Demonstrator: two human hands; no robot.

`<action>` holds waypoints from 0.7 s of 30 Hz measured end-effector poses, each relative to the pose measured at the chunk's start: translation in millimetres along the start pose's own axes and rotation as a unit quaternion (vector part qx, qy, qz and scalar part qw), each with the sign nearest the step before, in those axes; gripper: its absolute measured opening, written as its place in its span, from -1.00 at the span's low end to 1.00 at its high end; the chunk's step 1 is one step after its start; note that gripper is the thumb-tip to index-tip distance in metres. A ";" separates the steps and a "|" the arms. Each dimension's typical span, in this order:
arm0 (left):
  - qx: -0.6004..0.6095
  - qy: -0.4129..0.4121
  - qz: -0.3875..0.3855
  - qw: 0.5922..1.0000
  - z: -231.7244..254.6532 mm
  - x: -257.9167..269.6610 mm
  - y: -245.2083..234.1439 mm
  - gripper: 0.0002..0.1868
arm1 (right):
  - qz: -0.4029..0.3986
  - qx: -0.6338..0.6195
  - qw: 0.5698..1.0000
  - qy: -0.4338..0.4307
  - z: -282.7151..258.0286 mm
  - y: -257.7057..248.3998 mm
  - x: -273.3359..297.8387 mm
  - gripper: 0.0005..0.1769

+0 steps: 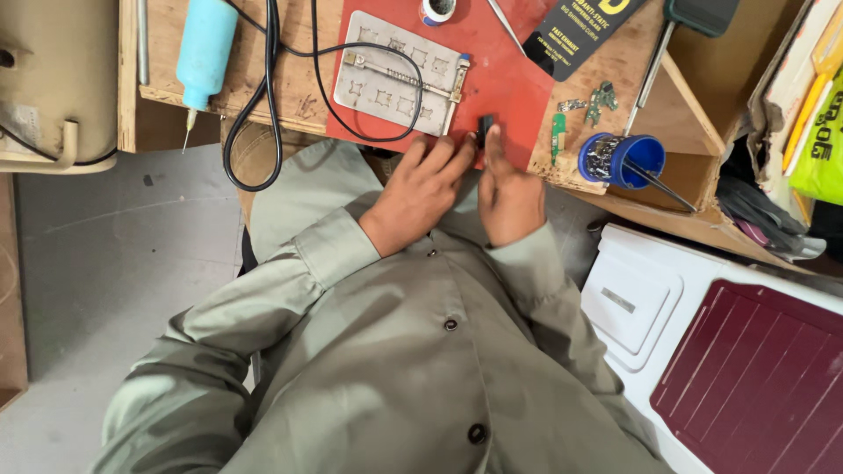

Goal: The person is soldering a small circuit board on a workbench. They use a soldering iron to apply solder to the board's components and a brush to clean the surface. The person also uses a spray bottle to apply liquid to the board and wipes it with a cloth.

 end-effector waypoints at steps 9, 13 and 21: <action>-0.049 -0.006 -0.019 0.999 8.1 0.6 3.8 -0.49 | -0.038 -0.024 0.999 0.028 5.9 11.9 6.1 -0.38; -0.044 -0.024 -0.023 0.998 14.3 7.4 12.3 -0.53 | -0.060 0.000 0.998 0.014 9.7 9.8 3.9 -0.41; -0.061 -0.028 0.002 0.998 9.9 7.3 16.4 -0.42 | -0.181 0.032 0.963 0.198 0.8 6.4 -23.9 -0.47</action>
Point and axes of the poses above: each hand's wrist, its own x-axis away from the middle knuckle, its own y-axis out of the palm, z = x × y, the point moved 3 cm from there along -x, towards the middle knuckle, and after that the axes turned 3 degrees about y, right-handed, at the moved point
